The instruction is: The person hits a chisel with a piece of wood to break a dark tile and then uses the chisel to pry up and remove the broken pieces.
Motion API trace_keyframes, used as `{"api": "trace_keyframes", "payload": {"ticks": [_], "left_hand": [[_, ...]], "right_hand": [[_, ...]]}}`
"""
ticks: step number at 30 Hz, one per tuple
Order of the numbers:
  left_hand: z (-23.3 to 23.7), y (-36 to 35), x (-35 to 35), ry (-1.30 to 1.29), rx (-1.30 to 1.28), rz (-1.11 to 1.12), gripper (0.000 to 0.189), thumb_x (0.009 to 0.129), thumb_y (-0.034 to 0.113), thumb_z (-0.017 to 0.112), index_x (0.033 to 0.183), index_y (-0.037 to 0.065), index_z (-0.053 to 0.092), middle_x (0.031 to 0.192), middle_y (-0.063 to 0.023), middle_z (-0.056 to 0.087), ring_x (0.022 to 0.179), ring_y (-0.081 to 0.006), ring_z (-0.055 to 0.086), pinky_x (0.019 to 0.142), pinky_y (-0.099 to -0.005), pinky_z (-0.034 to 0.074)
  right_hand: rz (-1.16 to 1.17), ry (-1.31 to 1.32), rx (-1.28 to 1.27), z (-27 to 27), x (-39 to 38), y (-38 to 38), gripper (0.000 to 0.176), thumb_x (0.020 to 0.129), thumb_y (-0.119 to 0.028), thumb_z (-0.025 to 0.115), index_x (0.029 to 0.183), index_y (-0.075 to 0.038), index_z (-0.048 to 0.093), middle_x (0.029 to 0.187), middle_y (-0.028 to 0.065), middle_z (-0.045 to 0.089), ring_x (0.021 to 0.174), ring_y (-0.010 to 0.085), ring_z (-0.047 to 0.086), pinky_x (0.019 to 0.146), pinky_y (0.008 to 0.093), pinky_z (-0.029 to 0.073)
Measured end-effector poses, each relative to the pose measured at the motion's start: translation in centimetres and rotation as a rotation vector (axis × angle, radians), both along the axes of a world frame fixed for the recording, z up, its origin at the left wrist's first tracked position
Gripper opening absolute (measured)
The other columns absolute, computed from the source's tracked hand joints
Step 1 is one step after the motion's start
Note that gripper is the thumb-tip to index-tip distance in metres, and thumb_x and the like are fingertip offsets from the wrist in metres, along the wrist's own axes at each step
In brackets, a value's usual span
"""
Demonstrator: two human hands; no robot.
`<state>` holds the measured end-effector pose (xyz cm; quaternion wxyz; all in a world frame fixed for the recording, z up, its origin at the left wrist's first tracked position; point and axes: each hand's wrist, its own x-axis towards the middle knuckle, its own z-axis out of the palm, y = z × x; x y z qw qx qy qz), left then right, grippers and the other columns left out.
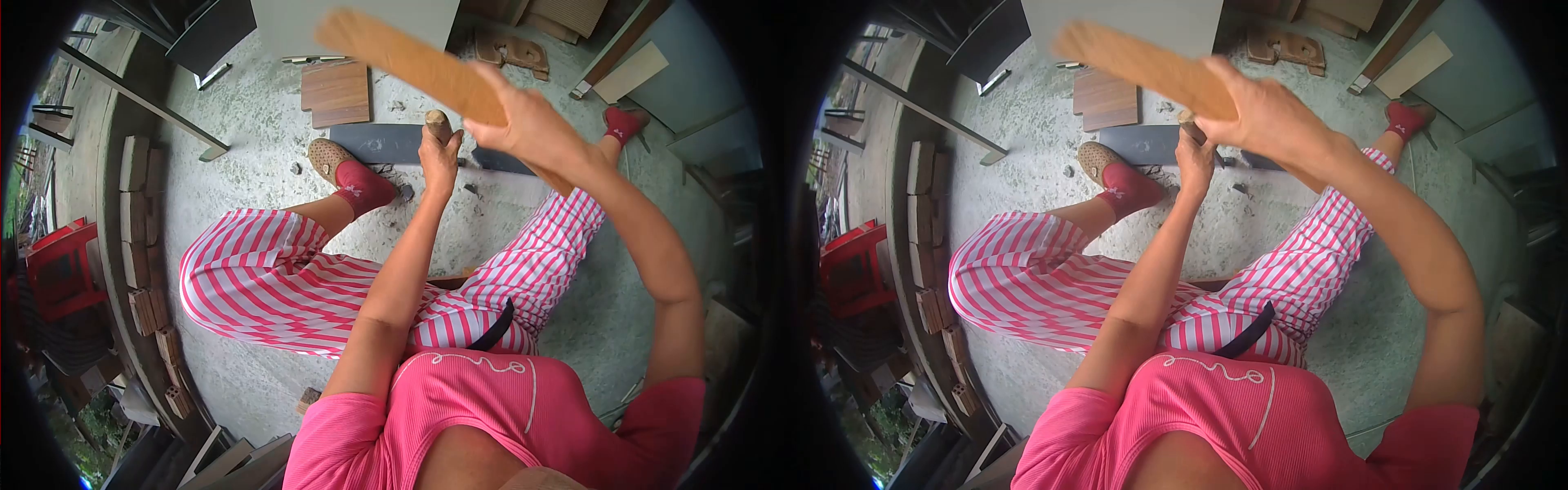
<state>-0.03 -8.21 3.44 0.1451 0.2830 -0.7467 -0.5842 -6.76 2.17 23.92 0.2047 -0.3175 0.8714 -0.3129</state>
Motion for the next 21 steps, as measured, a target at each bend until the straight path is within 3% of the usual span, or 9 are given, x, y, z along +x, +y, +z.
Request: {"api": "trace_keyframes", "payload": {"ticks": [1, 2, 7, 9, 11, 14, 21], "left_hand": [[-0.8, 0.1, 0.2, 0.001, -0.002, 0.001, 0.034, 0.078, 0.012, 0.068, 0.104, -0.002, 0.051, 0.093, -0.0193, 0.064, 0.086, -0.0296, 0.063, 0.076, -0.0374, 0.047], [-1.8, 0.0, 0.4, 0.065, -0.009, -0.04, 0.033, 0.079, 0.011, 0.067, 0.105, -0.002, 0.052, 0.092, -0.0185, 0.064, 0.086, -0.0283, 0.063, 0.076, -0.0367, 0.048], [-0.4, -0.7, 0.2, 0.083, 0.047, 0.009, 0.031, 0.081, 0.009, 0.064, 0.107, -0.003, 0.052, 0.091, -0.0166, 0.065, 0.086, -0.0249, 0.064, 0.075, -0.0337, 0.048], [0.1, -1.3, -0.2, 0.118, 0.172, 0.023, 0.036, 0.081, 0.012, 0.066, 0.109, -0.003, 0.05, 0.094, -0.0195, 0.065, 0.088, -0.0268, 0.064, 0.078, -0.0354, 0.048], [0.3, -2.0, -0.4, 0.021, 0.013, 0.034, 0.041, 0.079, 0.016, 0.068, 0.11, -0.003, 0.05, 0.095, -0.0219, 0.064, 0.089, -0.0295, 0.063, 0.08, -0.0373, 0.048], [0.6, -2.5, -0.4, 0.007, 0.034, 0.034, 0.044, 0.078, 0.019, 0.07, 0.111, -0.003, 0.049, 0.097, -0.0234, 0.063, 0.091, -0.0325, 0.063, 0.081, -0.0388, 0.047], [-0.3, -0.8, -0.2, 0.0, -0.014, -0.014, 0.043, 0.078, 0.019, 0.07, 0.108, -0.004, 0.049, 0.095, -0.0225, 0.063, 0.088, -0.0316, 0.062, 0.08, -0.0387, 0.047]], "right_hand": [[0.095, 0.073, 0.275, -4.0, 0.3, 1.0, 0.064, 0.072, -0.034, 0.066, 0.128, -0.011, 0.043, 0.084, 0.0243, 0.064, 0.08, 0.0411, 0.064, 0.071, 0.045, 0.051], [0.076, -0.118, 0.191, -6.9, 0.6, 2.2, 0.065, 0.071, -0.034, 0.066, 0.128, -0.012, 0.043, 0.083, 0.0239, 0.065, 0.083, 0.0396, 0.064, 0.074, 0.0451, 0.05], [0.029, -0.147, 0.166, -2.5, 1.9, 1.7, 0.067, 0.072, -0.038, 0.065, 0.131, -0.012, 0.044, 0.087, 0.0221, 0.066, 0.083, 0.0373, 0.065, 0.075, 0.0426, 0.05], [-0.155, -0.153, 0.077, -1.5, 1.9, 2.1, 0.07, 0.073, -0.039, 0.065, 0.132, -0.009, 0.042, 0.087, 0.0211, 0.066, 0.081, 0.0351, 0.065, 0.075, 0.0412, 0.05], [-0.18, -0.142, 0.035, -1.5, 1.4, 3.3, 0.07, 0.075, -0.04, 0.065, 0.132, -0.006, 0.042, 0.092, 0.02, 0.066, 0.085, 0.0312, 0.066, 0.077, 0.0392, 0.05], [-0.258, -0.059, -0.179, -2.4, 1.1, 5.3, 0.068, 0.079, -0.041, 0.064, 0.13, -0.003, 0.043, 0.106, 0.0192, 0.062, 0.097, 0.0263, 0.063, 0.084, 0.0353, 0.048], [-0.349, -0.122, -0.195, -4.1, 1.9, 7.9, 0.07, 0.081, -0.041, 0.064, 0.13, 0.002, 0.041, 0.108, 0.0219, 0.061, 0.1, 0.0273, 0.061, 0.086, 0.0352, 0.047]]}}
